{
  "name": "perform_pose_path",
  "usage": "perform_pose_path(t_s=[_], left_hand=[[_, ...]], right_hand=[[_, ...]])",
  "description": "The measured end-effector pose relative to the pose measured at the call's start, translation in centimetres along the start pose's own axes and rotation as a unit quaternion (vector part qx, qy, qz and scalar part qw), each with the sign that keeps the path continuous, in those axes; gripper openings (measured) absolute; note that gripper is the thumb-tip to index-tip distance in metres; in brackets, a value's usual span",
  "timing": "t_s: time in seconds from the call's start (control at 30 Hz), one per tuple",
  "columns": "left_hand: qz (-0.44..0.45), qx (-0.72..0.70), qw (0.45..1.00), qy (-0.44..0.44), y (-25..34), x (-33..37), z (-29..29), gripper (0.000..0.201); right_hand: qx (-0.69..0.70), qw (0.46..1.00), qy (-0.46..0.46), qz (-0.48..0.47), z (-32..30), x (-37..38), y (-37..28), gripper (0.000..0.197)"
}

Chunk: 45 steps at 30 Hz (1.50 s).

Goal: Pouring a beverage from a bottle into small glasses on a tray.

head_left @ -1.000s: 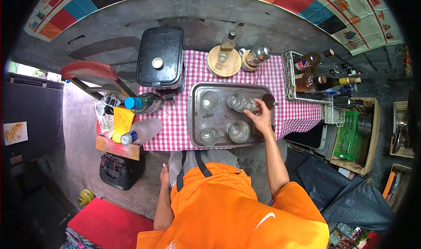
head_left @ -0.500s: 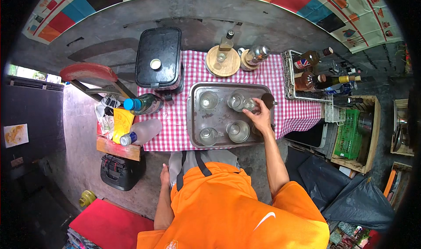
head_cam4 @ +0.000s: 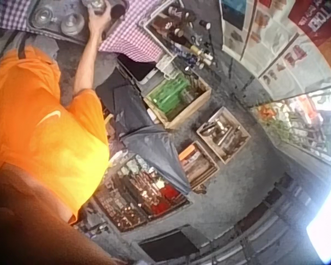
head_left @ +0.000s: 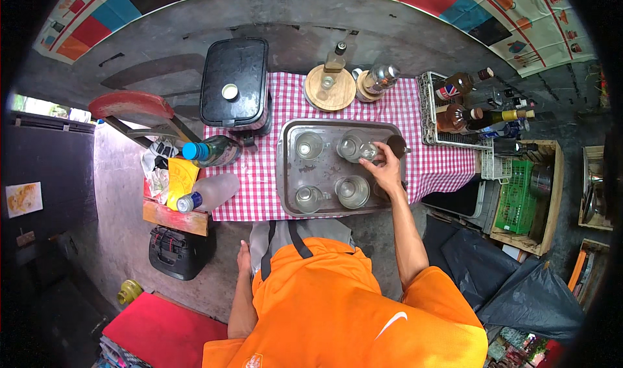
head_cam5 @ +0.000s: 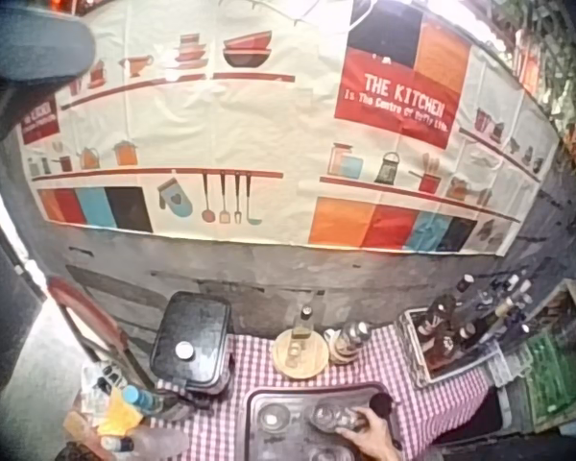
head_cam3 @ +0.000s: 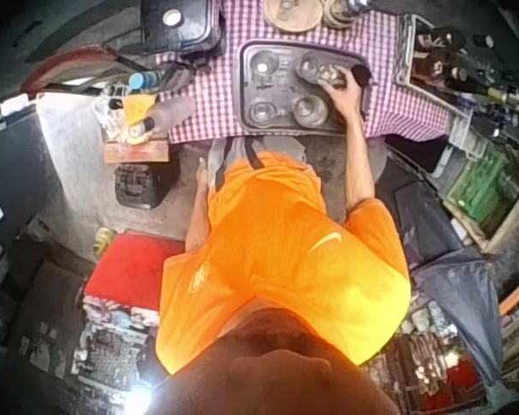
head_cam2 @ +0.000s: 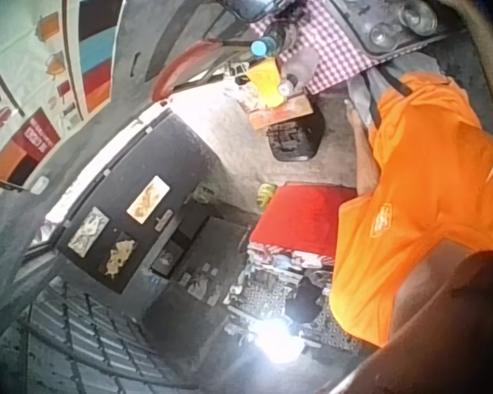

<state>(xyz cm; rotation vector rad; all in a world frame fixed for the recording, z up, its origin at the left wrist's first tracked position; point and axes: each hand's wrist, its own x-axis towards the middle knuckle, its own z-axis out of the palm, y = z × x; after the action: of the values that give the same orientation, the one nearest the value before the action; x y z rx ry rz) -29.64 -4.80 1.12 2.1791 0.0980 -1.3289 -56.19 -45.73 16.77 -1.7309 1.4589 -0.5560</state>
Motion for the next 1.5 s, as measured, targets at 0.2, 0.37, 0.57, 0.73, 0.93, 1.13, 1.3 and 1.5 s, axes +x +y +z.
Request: perform_pose_path(t_s=[0.2, 0.37, 0.57, 0.73, 0.93, 1.13, 1.3, 1.5], left_hand=[[-0.003, -0.001, 1.0, 0.0, 0.5, -0.5, -0.1, 0.071], [0.008, -0.014, 1.0, -0.008, -0.5, 0.0, 0.0, 0.072], [-0.001, -0.032, 0.999, -0.007, 0.0, -0.2, 0.0, 0.071], [0.001, -0.001, 1.0, 0.005, 1.1, -1.0, 0.1, 0.071], [0.004, 0.016, 1.0, -0.002, -0.6, 0.4, -0.1, 0.07], [0.015, 0.0, 1.0, -0.005, -0.2, -0.2, 0.0, 0.069], [0.003, -0.021, 1.0, 0.0, 0.8, -0.9, 0.2, 0.068], [0.008, -0.026, 1.0, 0.0, 0.5, -0.6, 0.2, 0.067]], right_hand=[[0.004, 1.0, -0.001, -0.006, 0.0, 0.1, 0.1, 0.056], [0.003, 1.0, -0.007, -0.008, 0.0, 0.2, 0.6, 0.057], [0.003, 1.0, -0.007, -0.009, 0.0, 0.2, 0.3, 0.057], [-0.003, 1.0, -0.008, -0.016, -0.2, 0.3, 0.3, 0.057], [-0.001, 1.0, -0.02, -0.006, -0.2, 0.3, 0.0, 0.056], [0.004, 1.0, -0.022, 0.001, -0.1, 0.4, 0.1, 0.057], [0.011, 1.0, -0.023, 0.002, -0.2, 0.4, -0.1, 0.057], [0.003, 1.0, -0.02, -0.001, -0.1, 0.4, -0.3, 0.056]])
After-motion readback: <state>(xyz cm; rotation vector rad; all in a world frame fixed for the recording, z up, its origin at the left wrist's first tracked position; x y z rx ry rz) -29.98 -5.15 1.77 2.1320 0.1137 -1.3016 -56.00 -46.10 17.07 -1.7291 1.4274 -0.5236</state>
